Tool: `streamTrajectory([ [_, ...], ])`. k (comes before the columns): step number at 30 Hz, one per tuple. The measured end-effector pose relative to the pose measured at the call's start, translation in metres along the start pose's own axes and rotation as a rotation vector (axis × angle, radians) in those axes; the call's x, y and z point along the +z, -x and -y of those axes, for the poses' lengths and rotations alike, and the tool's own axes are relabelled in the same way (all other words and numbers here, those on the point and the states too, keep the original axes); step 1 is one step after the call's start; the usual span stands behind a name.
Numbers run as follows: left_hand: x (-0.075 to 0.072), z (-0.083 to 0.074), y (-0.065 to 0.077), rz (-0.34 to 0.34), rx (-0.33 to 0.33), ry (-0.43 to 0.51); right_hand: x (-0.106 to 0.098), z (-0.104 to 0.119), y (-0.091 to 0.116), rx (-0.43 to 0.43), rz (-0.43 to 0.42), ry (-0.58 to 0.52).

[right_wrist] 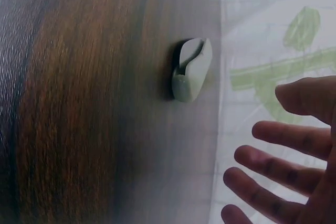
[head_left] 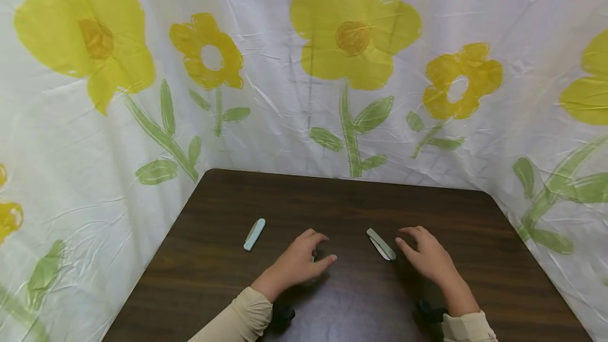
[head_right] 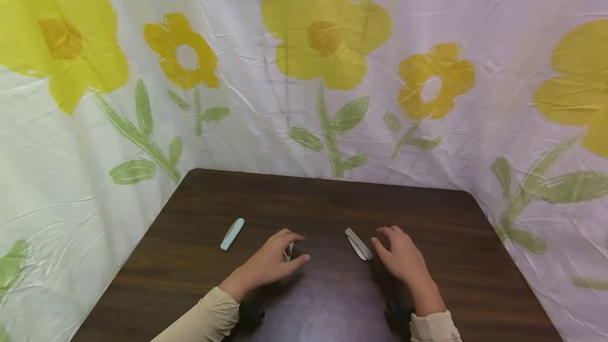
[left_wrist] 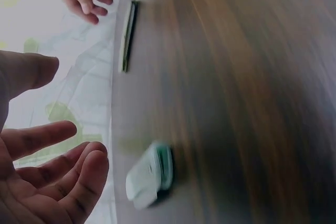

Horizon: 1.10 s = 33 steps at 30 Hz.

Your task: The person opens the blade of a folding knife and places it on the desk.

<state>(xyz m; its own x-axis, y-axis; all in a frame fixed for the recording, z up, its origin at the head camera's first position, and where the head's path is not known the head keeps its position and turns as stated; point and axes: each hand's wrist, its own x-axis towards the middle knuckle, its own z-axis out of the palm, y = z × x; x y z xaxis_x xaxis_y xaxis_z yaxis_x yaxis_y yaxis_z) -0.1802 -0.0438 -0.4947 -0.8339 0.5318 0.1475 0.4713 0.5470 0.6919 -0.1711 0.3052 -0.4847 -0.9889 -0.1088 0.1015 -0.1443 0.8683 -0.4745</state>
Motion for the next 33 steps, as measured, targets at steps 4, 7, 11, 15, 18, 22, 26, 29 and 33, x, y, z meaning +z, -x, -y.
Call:
streamTrajectory([
  [4,0.008,-0.007,-0.006,0.006,-0.004,0.042,0.002,0.000,-0.001,-0.009,-0.001,-0.013],
  [7,0.013,-0.013,-0.011,0.012,-0.007,0.070,0.003,0.000,-0.002,-0.007,0.004,-0.028],
  [11,0.020,-0.021,-0.019,0.012,-0.021,0.118,0.005,0.001,-0.002,0.004,0.020,-0.050],
  [15,0.028,-0.027,-0.027,0.019,-0.051,0.159,0.007,0.001,-0.003,0.005,0.034,-0.069],
  [18,0.034,-0.030,-0.034,0.027,-0.081,0.203,0.009,0.002,-0.004,0.002,0.035,-0.081],
  [22,0.043,-0.037,-0.041,0.036,-0.122,0.269,0.011,0.004,-0.006,0.003,0.037,-0.095],
  [26,0.050,-0.046,-0.046,0.055,-0.168,0.322,0.013,0.004,-0.008,0.008,0.044,-0.107],
  [29,0.056,-0.051,-0.050,0.049,-0.211,0.370,0.017,0.003,-0.010,0.016,0.054,-0.120],
  [33,0.066,-0.055,-0.054,0.013,-0.265,0.417,0.022,0.002,-0.011,0.026,0.065,-0.138],
])
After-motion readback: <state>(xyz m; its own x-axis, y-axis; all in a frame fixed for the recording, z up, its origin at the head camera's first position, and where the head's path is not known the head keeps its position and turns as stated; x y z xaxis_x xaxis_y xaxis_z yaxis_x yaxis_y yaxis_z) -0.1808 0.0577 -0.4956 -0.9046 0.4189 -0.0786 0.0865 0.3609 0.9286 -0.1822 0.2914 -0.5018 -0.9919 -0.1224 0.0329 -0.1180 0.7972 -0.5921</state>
